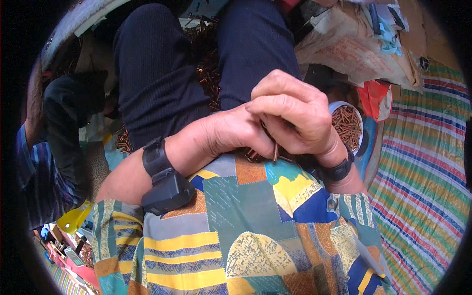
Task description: Manually assembling small brass and copper metal components on a workbench.
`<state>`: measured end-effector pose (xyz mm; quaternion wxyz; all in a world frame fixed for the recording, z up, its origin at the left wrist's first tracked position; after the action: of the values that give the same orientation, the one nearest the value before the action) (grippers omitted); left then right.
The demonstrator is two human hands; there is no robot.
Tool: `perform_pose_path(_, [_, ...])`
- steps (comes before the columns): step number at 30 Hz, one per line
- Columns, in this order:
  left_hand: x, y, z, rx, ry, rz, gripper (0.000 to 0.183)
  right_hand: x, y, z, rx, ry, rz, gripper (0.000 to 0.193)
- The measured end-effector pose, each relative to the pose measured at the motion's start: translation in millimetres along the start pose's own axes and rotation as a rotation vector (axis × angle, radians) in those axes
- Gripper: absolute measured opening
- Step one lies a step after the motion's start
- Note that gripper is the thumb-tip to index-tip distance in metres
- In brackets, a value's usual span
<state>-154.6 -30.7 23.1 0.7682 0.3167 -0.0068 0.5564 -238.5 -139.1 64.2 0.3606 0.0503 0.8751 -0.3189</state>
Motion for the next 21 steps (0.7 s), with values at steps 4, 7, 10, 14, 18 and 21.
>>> perform_pose_path(4, [9.4, 13.1, 12.4, 0.53, 0.038, -0.117, 0.041, 0.1, -1.8, -0.7, -0.033, 0.02, 0.057, 0.023])
perform_pose_path(7, [4.6, 18.5, 14.7, 0.373, 0.071, 0.072, 0.043, 9.7, 0.2, 2.4, -0.338, 0.21, 0.185, 0.024])
perform_pose_path(10, [-3.9, 14.0, 9.0, 0.328, 0.001, 0.089, 0.036, 18.6, -3.2, 7.0, -0.475, 0.49, 0.344, 0.046])
perform_pose_path(14, [-4.6, 10.2, 3.8, 0.563, 0.087, 0.216, 0.024, 19.8, -8.4, 10.4, -0.057, 0.313, 0.224, 0.028])
perform_pose_path(18, [-7.0, 6.2, -1.3, 0.632, 0.055, 0.354, 0.02, 31.5, -30.7, -16.0, -0.103, 0.539, 0.252, 0.026])
perform_pose_path(21, [-9.0, 2.2, -8.4, 0.685, 0.162, 0.364, 0.011, 18.4, -13.2, -25.3, 0.051, 0.392, -0.031, 0.03])
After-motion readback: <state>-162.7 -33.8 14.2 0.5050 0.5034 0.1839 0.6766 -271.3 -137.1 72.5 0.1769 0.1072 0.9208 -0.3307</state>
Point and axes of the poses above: each hand's wrist, its own x-axis away from the middle knuckle, its own y-axis out of the palm, z = x × y, the point moved 1 cm from there along -x, towards the middle knuckle, and after that the axes turned 7 degrees about -y, right-handed, at the moved point
